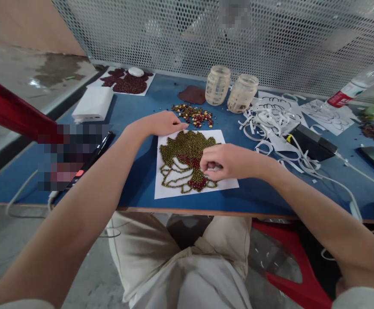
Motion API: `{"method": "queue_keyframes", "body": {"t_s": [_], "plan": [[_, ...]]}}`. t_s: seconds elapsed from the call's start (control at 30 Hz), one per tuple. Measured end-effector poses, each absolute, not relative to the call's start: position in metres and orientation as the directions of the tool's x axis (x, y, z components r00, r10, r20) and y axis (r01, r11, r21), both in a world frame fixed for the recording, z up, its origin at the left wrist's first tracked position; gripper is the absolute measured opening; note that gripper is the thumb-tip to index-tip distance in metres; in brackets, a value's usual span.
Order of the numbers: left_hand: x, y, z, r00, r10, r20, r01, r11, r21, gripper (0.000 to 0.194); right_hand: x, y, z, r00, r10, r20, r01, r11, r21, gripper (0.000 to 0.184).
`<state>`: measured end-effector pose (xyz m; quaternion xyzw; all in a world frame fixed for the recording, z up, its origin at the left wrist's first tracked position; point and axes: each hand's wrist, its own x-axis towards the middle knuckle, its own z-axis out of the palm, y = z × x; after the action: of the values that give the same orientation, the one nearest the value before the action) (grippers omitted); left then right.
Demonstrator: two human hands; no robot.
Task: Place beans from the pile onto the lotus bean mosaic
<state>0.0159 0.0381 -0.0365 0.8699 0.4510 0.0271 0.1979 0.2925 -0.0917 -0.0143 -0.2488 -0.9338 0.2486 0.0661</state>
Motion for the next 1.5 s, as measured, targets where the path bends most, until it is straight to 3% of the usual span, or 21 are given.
{"method": "queue_keyframes", "body": {"t_s": [0.2,0.4,0.5,0.63,0.83,1.17,1.5], "plan": [[0.016,0.036,-0.035,0.576,0.806,-0.137,0.786,-0.500,0.364,0.055,0.296,-0.113,-0.023,-0.896,0.444,-0.012,0.411,0.818,-0.402,0.019],[0.015,0.039,-0.038,0.599,0.790,-0.129,0.766,-0.519,0.378,0.054,0.301,-0.108,-0.021,-0.909,0.416,-0.012,0.382,0.821,-0.424,0.031],[0.015,0.040,-0.039,0.606,0.786,-0.126,0.760,-0.524,0.383,0.054,0.303,-0.108,-0.020,-0.860,0.511,0.012,0.441,0.754,-0.487,0.026],[0.016,0.039,-0.037,0.597,0.791,-0.134,0.767,-0.515,0.382,0.052,0.300,-0.112,-0.021,-0.738,0.670,-0.083,0.582,0.568,-0.582,0.020],[0.017,0.038,-0.036,0.598,0.790,-0.135,0.771,-0.521,0.367,0.055,0.291,-0.114,-0.024,-0.676,0.713,-0.186,0.642,0.447,-0.623,0.024],[0.015,0.040,-0.039,0.599,0.790,-0.130,0.764,-0.516,0.387,0.053,0.297,-0.106,-0.016,-0.873,0.484,-0.063,0.446,0.739,-0.505,0.025],[0.013,0.044,-0.043,0.612,0.783,-0.112,0.752,-0.533,0.389,0.055,0.296,-0.110,-0.018,-0.891,0.450,-0.054,0.423,0.782,-0.458,0.026]]}}
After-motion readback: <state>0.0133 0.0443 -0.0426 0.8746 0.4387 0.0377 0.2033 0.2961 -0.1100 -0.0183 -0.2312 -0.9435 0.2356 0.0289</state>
